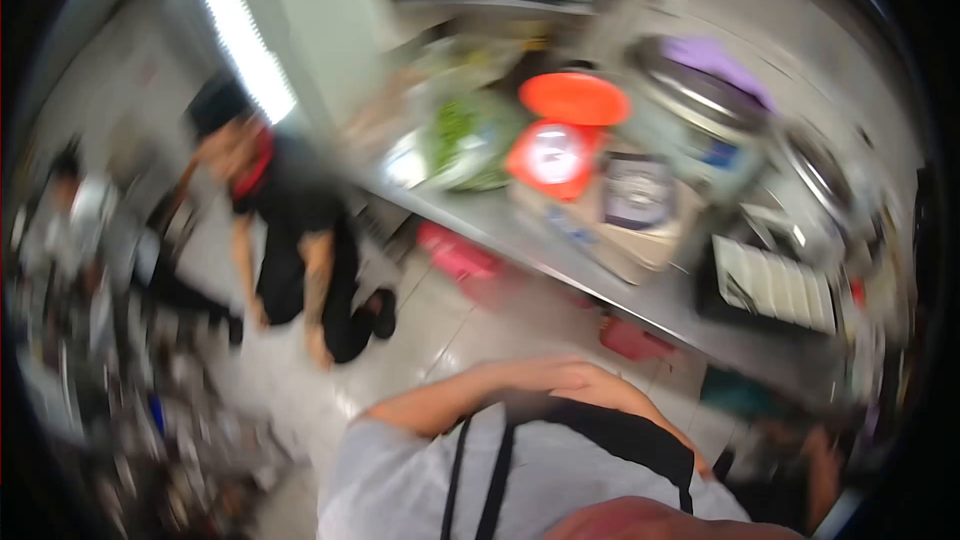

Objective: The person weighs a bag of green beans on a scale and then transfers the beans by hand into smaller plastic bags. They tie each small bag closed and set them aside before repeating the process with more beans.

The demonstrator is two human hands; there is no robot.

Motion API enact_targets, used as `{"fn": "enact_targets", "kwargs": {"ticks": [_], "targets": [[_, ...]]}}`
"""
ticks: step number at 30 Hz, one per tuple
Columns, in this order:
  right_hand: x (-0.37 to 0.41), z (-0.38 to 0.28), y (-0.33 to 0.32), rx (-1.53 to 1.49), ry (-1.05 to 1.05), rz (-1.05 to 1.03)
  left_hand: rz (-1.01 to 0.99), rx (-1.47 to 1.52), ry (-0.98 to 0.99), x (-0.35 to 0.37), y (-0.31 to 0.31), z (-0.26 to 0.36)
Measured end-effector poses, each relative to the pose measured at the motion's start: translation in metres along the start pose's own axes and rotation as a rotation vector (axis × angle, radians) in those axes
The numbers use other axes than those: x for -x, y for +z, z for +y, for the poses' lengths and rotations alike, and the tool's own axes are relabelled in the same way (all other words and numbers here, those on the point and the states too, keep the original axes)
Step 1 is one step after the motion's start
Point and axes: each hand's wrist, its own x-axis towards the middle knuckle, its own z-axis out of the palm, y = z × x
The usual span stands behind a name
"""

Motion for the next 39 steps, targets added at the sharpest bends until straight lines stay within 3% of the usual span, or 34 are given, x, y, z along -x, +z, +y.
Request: {"fn": "enact_targets", "kwargs": {"ticks": [3,7,10,15,19,22,23,25,28,30,33,34,35,37,39], "targets": [[-0.017,-0.009,-0.002,-0.108,0.225,-0.081,0.101,-0.06,-0.089,0.013,-0.002,-0.006],[-0.042,-0.014,0.01,-0.101,0.312,-0.227,0.236,-0.021,-0.135,0.046,-0.001,-0.003],[-0.067,-0.009,0.02,-0.091,0.165,-0.254,0.336,0.06,-0.116,0.067,-0.009,-0.004],[-0.104,-0.011,0.023,-0.089,0.227,-0.317,0.439,0.162,-0.111,0.087,-0.032,-0.004],[-0.151,-0.027,0.031,0.01,0.236,-0.39,0.435,0.079,-0.153,0.115,-0.067,-0.006],[-0.194,-0.031,0.048,-0.036,0.15,-0.399,0.476,-0.016,-0.222,0.149,-0.102,-0.011],[-0.207,-0.029,0.054,-0.134,0.212,-0.417,0.507,-0.024,-0.264,0.163,-0.114,-0.009],[-0.236,-0.023,0.066,-0.32,0.337,-0.466,0.658,-0.077,-0.27,0.197,-0.141,-0.013],[-0.274,-0.028,0.085,-0.313,0.354,-0.516,1.023,-0.066,-0.255,0.266,-0.183,0.012],[-0.298,-0.033,0.097,-0.318,0.342,-0.547,1.365,0.146,-0.152,0.328,-0.214,0.046],[-0.329,-0.034,0.113,-0.33,0.322,-0.589,2.082,-0.279,0.034,0.435,-0.249,0.137],[-0.338,-0.034,0.117,-0.332,0.316,-0.6,2.089,-0.074,0.319,0.474,-0.249,0.165],[-0.345,-0.033,0.119,-0.328,0.318,-0.603,2.021,-0.141,0.706,0.494,-0.25,0.182],[-0.356,-0.031,0.121,-0.317,0.327,-0.609,1.966,-0.294,0.783,0.516,-0.247,0.21],[-0.365,-0.029,0.117,-0.35,0.364,-0.589,1.916,-0.326,0.723,0.508,-0.253,0.204]]}}
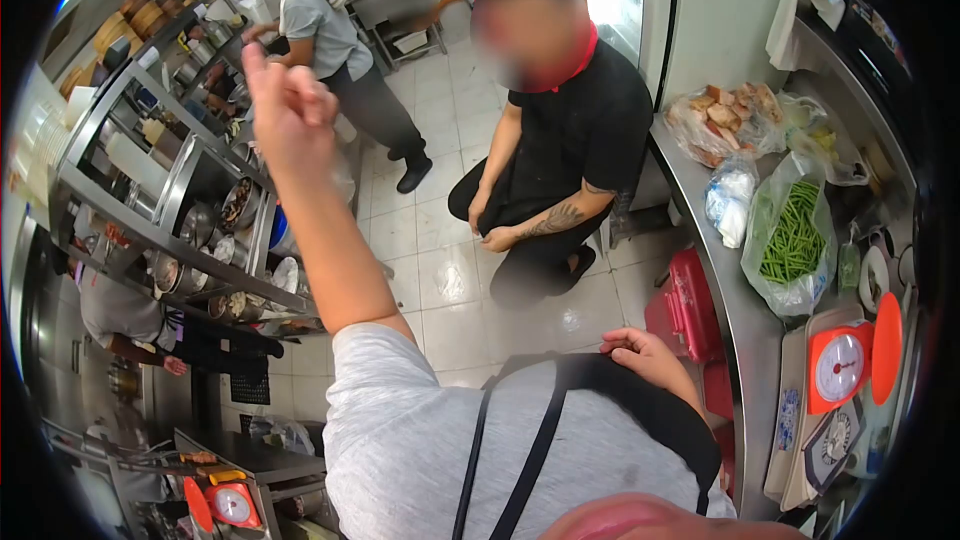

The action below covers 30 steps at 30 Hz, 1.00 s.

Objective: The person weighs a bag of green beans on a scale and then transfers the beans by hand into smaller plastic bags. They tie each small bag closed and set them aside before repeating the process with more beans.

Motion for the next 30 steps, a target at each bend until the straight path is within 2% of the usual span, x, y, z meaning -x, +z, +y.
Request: {"fn": "enact_targets", "kwargs": {"ticks": [2,4,5,6,8,12,16,20,25,28,30], "targets": [[-0.003,-0.001,-0.012,-0.019,0.018,0.017,-0.169,0.022,-0.098,0.015,0.018,-0.042],[-0.005,-0.001,-0.03,-0.009,0.032,0.033,-0.187,-0.313,-0.299,0.043,0.047,-0.097],[-0.005,-0.003,-0.04,0.014,0.024,0.047,-0.213,-0.278,-0.495,0.059,0.066,-0.117],[-0.004,-0.005,-0.052,0.036,0.019,0.06,-0.137,-0.227,-0.599,0.076,0.083,-0.146],[0.0,-0.005,-0.078,0.034,-0.006,0.09,-0.139,0.015,-0.702,0.105,0.108,-0.189],[0.015,-0.018,-0.128,-0.052,-0.051,0.149,-0.323,0.082,-0.728,0.124,0.152,-0.208],[0.028,-0.032,-0.165,-0.086,-0.077,0.133,-0.289,-0.018,-0.841,0.125,0.177,-0.217],[0.036,-0.037,-0.191,-0.064,-0.099,0.136,-0.257,-0.017,-0.838,0.138,0.199,-0.236],[0.043,-0.037,-0.211,-0.106,-0.095,0.183,-0.32,-0.019,-0.866,0.141,0.222,-0.258],[0.048,-0.032,-0.223,-0.108,-0.212,0.212,-0.387,-0.037,-0.869,0.134,0.235,-0.282],[0.046,-0.032,-0.23,-0.054,-0.22,0.349,-0.457,-0.043,-0.87,0.129,0.251,-0.297]]}}
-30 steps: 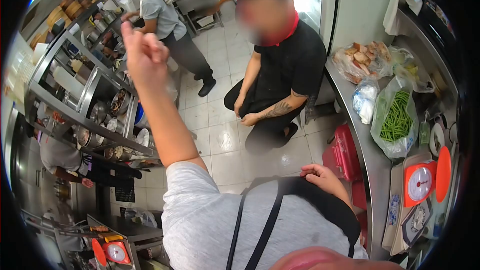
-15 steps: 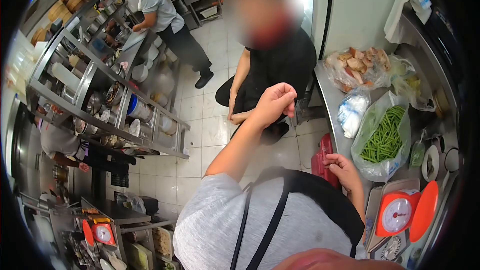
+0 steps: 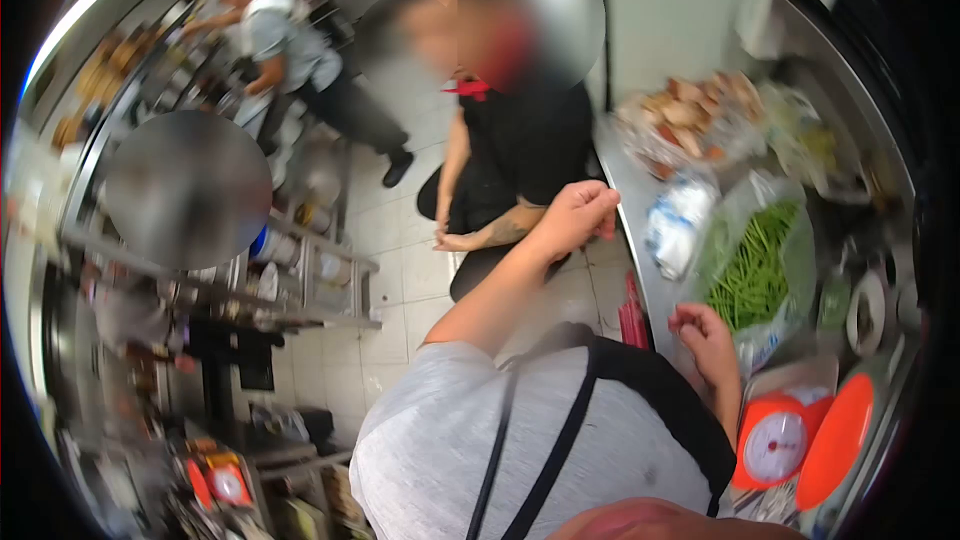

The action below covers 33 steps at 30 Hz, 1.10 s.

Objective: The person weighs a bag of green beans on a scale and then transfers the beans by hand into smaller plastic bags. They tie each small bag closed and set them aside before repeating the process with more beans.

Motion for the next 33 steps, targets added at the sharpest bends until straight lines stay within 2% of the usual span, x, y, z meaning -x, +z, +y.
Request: {"fn": "enact_targets", "kwargs": {"ticks": [3,5,7,11,13,16,17,19,20,22,23,24,26,27,28,29,31,32,33], "targets": [[-0.006,-0.006,-0.007,0.127,-0.059,0.23,-0.135,-0.106,-0.046,-0.03,0.024,-0.011],[-0.005,-0.01,-0.012,0.213,-0.073,0.319,-0.337,-0.163,-0.077,-0.045,0.044,-0.017],[0.0,-0.01,-0.021,0.626,-0.134,0.452,-0.544,-0.068,-0.166,-0.059,0.062,-0.037],[0.006,-0.002,-0.025,0.932,0.105,0.804,-0.896,-0.135,-0.137,-0.072,0.099,-0.056],[0.003,0.007,-0.034,0.868,0.162,0.946,-0.994,-0.271,0.044,-0.076,0.115,-0.063],[0.004,0.005,-0.038,0.924,0.187,1.081,-1.08,-0.582,0.533,-0.085,0.126,-0.075],[0.005,0.003,-0.039,0.974,0.191,1.118,-1.102,-0.601,0.545,-0.088,0.127,-0.08],[0.004,0.005,-0.037,0.985,0.191,1.105,-1.161,-0.63,0.578,-0.092,0.121,-0.087],[0.003,0.006,-0.035,0.995,0.181,1.097,-1.149,-0.549,0.507,-0.095,0.119,-0.087],[0.004,0.003,-0.027,0.989,0.117,1.105,-0.988,-0.357,0.334,-0.103,0.115,-0.084],[0.002,-0.001,-0.02,0.974,0.059,1.116,-0.885,-0.423,0.286,-0.111,0.108,-0.073],[0.001,-0.006,-0.01,0.931,0.041,1.134,-0.849,-0.272,0.195,-0.12,0.101,-0.078],[0.001,-0.018,0.004,0.734,-0.009,1.063,-1.126,-0.473,0.034,-0.13,0.086,-0.062],[0.002,-0.018,0.009,0.729,-0.13,1.044,-1.263,-0.593,-0.059,-0.127,0.081,-0.064],[0.001,-0.013,0.012,0.719,-0.234,1.006,-1.308,-0.67,0.023,-0.125,0.07,-0.083],[0.004,-0.017,0.02,0.681,-0.226,0.988,-1.33,-0.748,0.109,-0.123,0.064,-0.102],[0.007,-0.021,0.028,0.595,-0.205,0.953,-1.109,-0.764,0.343,-0.111,0.061,-0.102],[0.01,-0.02,0.031,0.551,-0.187,0.943,-1.057,-0.882,0.328,-0.119,0.055,-0.118],[0.012,-0.019,0.035,0.503,-0.172,0.926,-1.007,-0.938,0.412,-0.119,0.055,-0.121]]}}
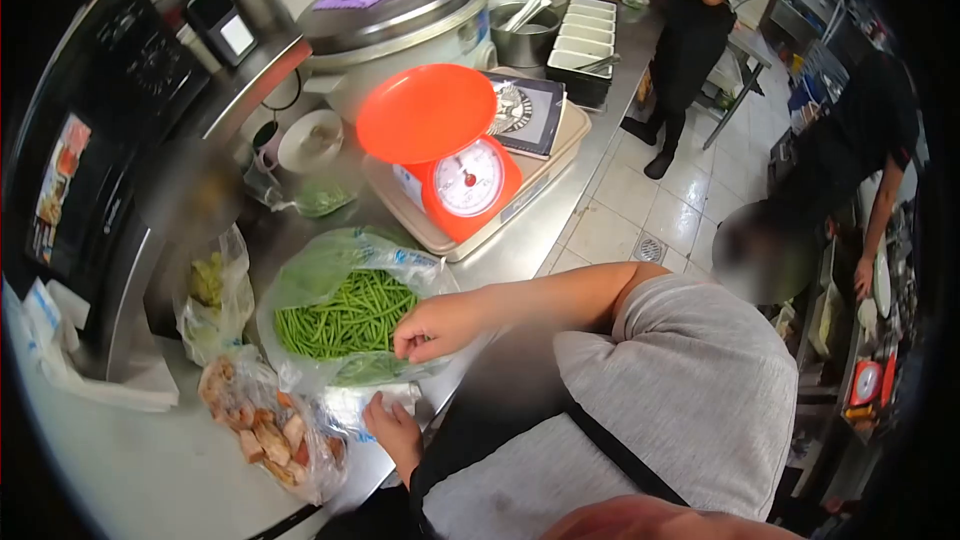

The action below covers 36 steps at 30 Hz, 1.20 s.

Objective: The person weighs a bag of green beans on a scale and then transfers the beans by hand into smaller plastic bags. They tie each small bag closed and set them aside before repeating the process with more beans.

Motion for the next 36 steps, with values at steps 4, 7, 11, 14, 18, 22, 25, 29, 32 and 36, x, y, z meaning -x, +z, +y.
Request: {"fn": "enact_targets", "kwargs": {"ticks": [4,7,11,14,18,22,25,29,32,36], "targets": [[0.018,-0.01,-0.011,0.009,0.097,-0.097,0.148,-0.295,-0.053,-0.001,0.025,-0.013],[0.03,-0.009,-0.017,0.008,0.12,-0.119,0.212,-0.397,-0.057,-0.003,0.036,-0.011],[0.052,-0.001,-0.022,0.0,0.072,-0.061,0.181,-0.506,-0.15,-0.009,0.039,0.003],[0.066,-0.011,-0.044,0.005,0.081,-0.099,0.2,-0.529,-0.203,-0.005,0.038,0.023],[0.083,-0.004,-0.075,-0.055,0.107,-0.1,0.437,-0.53,-0.004,-0.008,0.055,0.0],[0.092,0.002,-0.085,-0.149,0.067,-0.111,0.492,-0.458,-0.022,-0.01,0.063,-0.011],[0.09,0.002,-0.081,-0.247,0.107,-0.263,0.475,-0.544,-0.126,-0.01,0.06,-0.009],[0.077,0.004,-0.065,-0.254,0.071,-0.474,0.535,-0.249,-0.111,-0.002,0.055,0.003],[0.064,-0.004,-0.046,-0.296,0.057,-0.575,0.562,-0.159,-0.185,0.014,0.055,0.014],[0.04,-0.008,-0.012,-0.247,0.094,-0.666,0.642,0.125,-0.239,0.025,0.038,0.022]]}}
